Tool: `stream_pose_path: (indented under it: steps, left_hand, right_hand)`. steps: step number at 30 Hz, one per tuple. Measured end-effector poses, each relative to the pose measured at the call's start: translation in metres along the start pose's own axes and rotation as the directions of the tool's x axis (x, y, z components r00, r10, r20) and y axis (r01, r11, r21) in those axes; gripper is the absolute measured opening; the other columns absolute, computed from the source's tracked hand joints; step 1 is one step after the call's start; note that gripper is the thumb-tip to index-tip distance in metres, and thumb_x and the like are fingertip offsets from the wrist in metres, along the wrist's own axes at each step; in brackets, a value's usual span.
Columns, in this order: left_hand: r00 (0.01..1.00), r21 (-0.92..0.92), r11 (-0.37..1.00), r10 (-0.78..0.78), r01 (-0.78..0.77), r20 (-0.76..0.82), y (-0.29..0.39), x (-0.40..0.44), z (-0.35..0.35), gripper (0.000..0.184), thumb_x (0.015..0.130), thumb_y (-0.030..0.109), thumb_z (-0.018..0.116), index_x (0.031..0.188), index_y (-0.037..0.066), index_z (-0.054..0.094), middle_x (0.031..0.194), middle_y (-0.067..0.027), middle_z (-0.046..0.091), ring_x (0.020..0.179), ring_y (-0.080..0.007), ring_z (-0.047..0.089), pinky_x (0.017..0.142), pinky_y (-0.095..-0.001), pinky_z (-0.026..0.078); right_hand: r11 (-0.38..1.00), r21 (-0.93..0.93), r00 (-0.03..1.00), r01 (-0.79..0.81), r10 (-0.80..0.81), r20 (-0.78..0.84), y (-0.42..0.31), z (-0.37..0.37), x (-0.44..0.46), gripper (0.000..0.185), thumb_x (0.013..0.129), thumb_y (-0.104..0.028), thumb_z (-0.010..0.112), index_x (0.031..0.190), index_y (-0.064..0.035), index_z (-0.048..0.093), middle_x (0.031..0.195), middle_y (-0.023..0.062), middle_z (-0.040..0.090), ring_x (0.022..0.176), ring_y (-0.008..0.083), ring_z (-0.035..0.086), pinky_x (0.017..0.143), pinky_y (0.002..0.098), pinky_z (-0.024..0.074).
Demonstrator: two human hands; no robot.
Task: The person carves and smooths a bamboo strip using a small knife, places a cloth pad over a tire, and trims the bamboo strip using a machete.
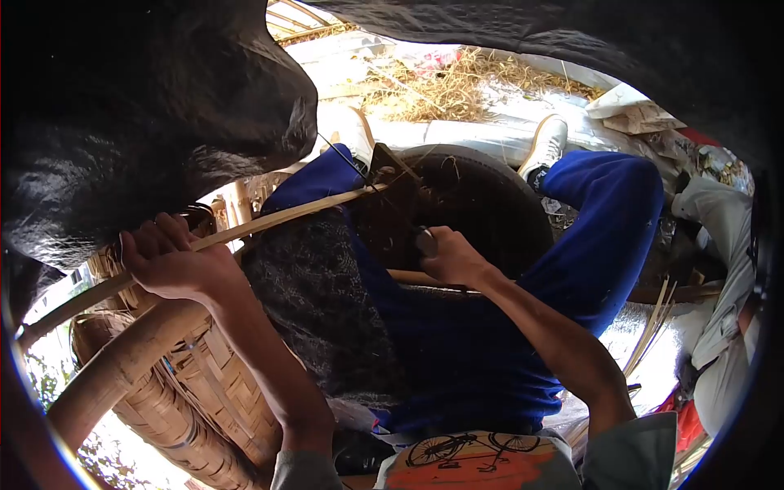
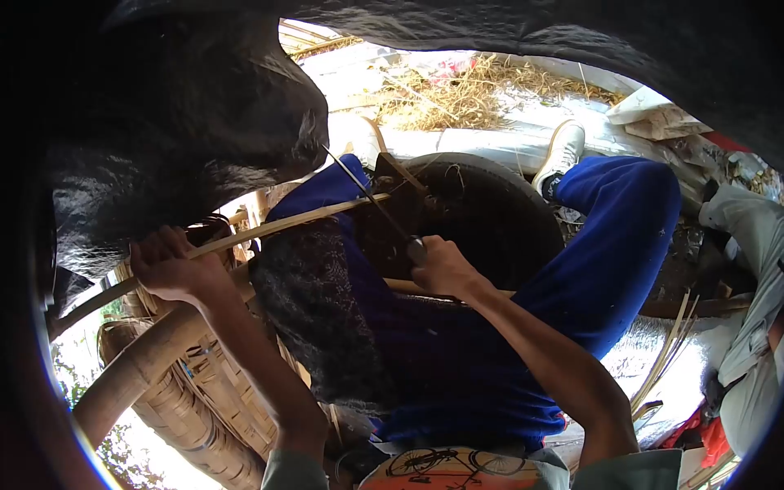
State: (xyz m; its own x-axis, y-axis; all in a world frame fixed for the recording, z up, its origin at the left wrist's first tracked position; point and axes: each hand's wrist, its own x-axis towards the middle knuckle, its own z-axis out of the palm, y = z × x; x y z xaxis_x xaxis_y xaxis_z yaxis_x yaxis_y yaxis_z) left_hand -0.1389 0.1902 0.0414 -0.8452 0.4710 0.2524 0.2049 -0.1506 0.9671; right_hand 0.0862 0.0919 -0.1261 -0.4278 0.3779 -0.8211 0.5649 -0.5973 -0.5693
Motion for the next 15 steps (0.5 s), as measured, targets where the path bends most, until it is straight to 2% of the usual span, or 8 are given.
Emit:
stream_pose_path:
  steps: [2, 6, 8, 9, 11, 12, 14, 15]
  left_hand:
    - [1.0, 0.022, 1.0, 0.003, -0.003, -0.013, -0.002, -0.003, -0.002, 0.043, 0.097, 0.019, 0.033, 0.058, 0.019, 0.014, 0.052, 0.0028, 0.013, 0.045, -0.0107, 0.016, 0.048, -0.0257, 0.019]
    - [0.998, 0.014, 0.999, 0.04, -0.04, 0.047, -0.006, 0.003, -0.002, 0.043, 0.097, 0.018, 0.033, 0.059, 0.019, 0.013, 0.052, 0.0027, 0.013, 0.045, -0.0106, 0.015, 0.047, -0.0258, 0.018]
    - [0.997, 0.015, 0.998, 0.052, -0.053, 0.05, -0.005, 0.006, -0.002, 0.043, 0.097, 0.018, 0.033, 0.059, 0.019, 0.013, 0.053, 0.0027, 0.012, 0.046, -0.0106, 0.014, 0.047, -0.0258, 0.018]
    - [1.0, 0.012, 1.0, 0.022, -0.022, 0.019, -0.006, 0.008, -0.005, 0.043, 0.097, 0.018, 0.034, 0.059, 0.019, 0.013, 0.053, 0.0027, 0.012, 0.046, -0.0109, 0.014, 0.048, -0.0261, 0.018]
    - [1.0, -0.005, 1.0, -0.01, 0.01, -0.002, -0.006, 0.011, -0.003, 0.043, 0.096, 0.018, 0.034, 0.059, 0.019, 0.012, 0.053, 0.0026, 0.012, 0.046, -0.0111, 0.014, 0.048, -0.0264, 0.018]
    - [1.0, 0.005, 1.0, -0.003, 0.003, -0.005, -0.005, 0.01, -0.005, 0.044, 0.096, 0.018, 0.034, 0.059, 0.019, 0.012, 0.053, 0.0025, 0.012, 0.046, -0.0114, 0.014, 0.048, -0.0269, 0.019]
    - [1.0, 0.01, 1.0, 0.001, -0.001, -0.004, -0.006, 0.009, -0.003, 0.044, 0.096, 0.018, 0.035, 0.059, 0.019, 0.012, 0.053, 0.0024, 0.012, 0.046, -0.0116, 0.015, 0.048, -0.0273, 0.019]
    - [1.0, 0.039, 0.999, 0.007, -0.007, 0.007, -0.005, 0.009, -0.001, 0.043, 0.096, 0.018, 0.032, 0.058, 0.018, 0.013, 0.052, 0.0017, 0.013, 0.045, -0.0121, 0.014, 0.048, -0.0277, 0.02]
  right_hand:
    - [0.952, 0.061, 0.945, 0.299, -0.286, -0.158, -0.001, 0.004, -0.006, 0.023, 0.072, -0.009, 0.061, 0.093, 0.0017, 0.06, 0.076, 0.0152, 0.065, 0.073, 0.0263, 0.066, 0.065, 0.0367, 0.0475]
    - [0.95, 0.09, 0.954, 0.298, -0.294, -0.055, -0.003, 0.004, -0.005, 0.023, 0.073, -0.009, 0.06, 0.094, 0.0018, 0.06, 0.076, 0.0152, 0.065, 0.072, 0.0254, 0.066, 0.065, 0.0362, 0.0478]
    - [0.995, 0.018, 0.994, 0.099, -0.098, -0.045, 0.015, 0.015, 0.007, 0.019, 0.074, -0.007, 0.06, 0.091, 0.0018, 0.059, 0.071, 0.0124, 0.063, 0.068, 0.0204, 0.065, 0.061, 0.0348, 0.047]
    - [0.995, 0.017, 0.994, 0.102, -0.101, -0.051, 0.016, 0.008, 0.006, 0.019, 0.074, -0.007, 0.06, 0.091, 0.0018, 0.059, 0.071, 0.0124, 0.063, 0.068, 0.0204, 0.065, 0.061, 0.0348, 0.047]
    - [0.998, 0.02, 0.998, -0.057, 0.057, 0.029, 0.012, -0.011, 0.007, 0.025, 0.074, -0.01, 0.061, 0.095, 0.0025, 0.061, 0.08, 0.0207, 0.066, 0.08, 0.031, 0.069, 0.069, 0.0368, 0.0515]
    - [0.998, 0.016, 0.998, -0.059, 0.059, 0.029, 0.014, -0.011, 0.006, 0.025, 0.074, -0.01, 0.061, 0.095, 0.0025, 0.061, 0.08, 0.0207, 0.066, 0.08, 0.031, 0.069, 0.069, 0.0368, 0.0515]
    - [0.989, 0.106, 0.993, 0.102, -0.094, -0.076, 0.017, -0.01, 0.006, 0.023, 0.072, -0.011, 0.062, 0.093, 0.0004, 0.061, 0.075, 0.0141, 0.065, 0.069, 0.0207, 0.065, 0.064, 0.0352, 0.05]
    - [0.99, 0.105, 0.993, 0.097, -0.09, -0.07, 0.019, -0.011, 0.008, 0.023, 0.072, -0.011, 0.062, 0.093, 0.0004, 0.061, 0.075, 0.0141, 0.065, 0.069, 0.0207, 0.065, 0.064, 0.0352, 0.05]
